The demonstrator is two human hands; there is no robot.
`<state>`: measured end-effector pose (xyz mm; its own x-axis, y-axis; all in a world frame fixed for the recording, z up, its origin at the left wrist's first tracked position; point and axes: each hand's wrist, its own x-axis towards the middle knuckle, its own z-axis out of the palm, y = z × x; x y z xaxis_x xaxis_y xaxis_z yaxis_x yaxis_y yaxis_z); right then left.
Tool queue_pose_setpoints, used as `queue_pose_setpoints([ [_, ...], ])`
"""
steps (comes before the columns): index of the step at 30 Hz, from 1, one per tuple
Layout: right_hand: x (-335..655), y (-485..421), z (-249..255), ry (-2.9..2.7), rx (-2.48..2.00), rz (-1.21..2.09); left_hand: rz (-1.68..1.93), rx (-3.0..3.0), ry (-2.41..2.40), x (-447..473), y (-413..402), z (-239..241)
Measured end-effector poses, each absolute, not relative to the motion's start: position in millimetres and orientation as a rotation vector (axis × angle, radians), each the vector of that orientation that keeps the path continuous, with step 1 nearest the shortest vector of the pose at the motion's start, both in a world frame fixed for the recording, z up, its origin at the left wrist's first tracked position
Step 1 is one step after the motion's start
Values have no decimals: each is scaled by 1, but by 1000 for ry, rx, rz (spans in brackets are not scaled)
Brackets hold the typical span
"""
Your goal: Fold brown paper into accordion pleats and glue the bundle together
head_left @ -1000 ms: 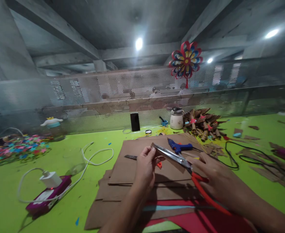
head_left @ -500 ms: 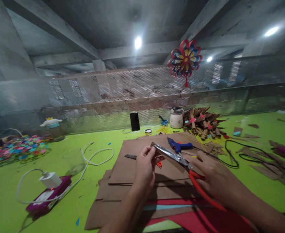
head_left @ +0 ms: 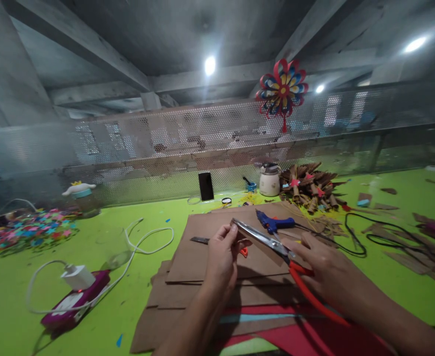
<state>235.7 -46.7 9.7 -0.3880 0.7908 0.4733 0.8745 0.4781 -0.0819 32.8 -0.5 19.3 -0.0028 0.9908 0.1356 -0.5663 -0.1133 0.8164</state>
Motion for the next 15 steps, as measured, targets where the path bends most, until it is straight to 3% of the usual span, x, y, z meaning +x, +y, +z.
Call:
queue_pose_setpoints([
  [15, 237, -45, 9, -2282, -1360, -195, 1493, 853, 683, 32, 0, 19],
])
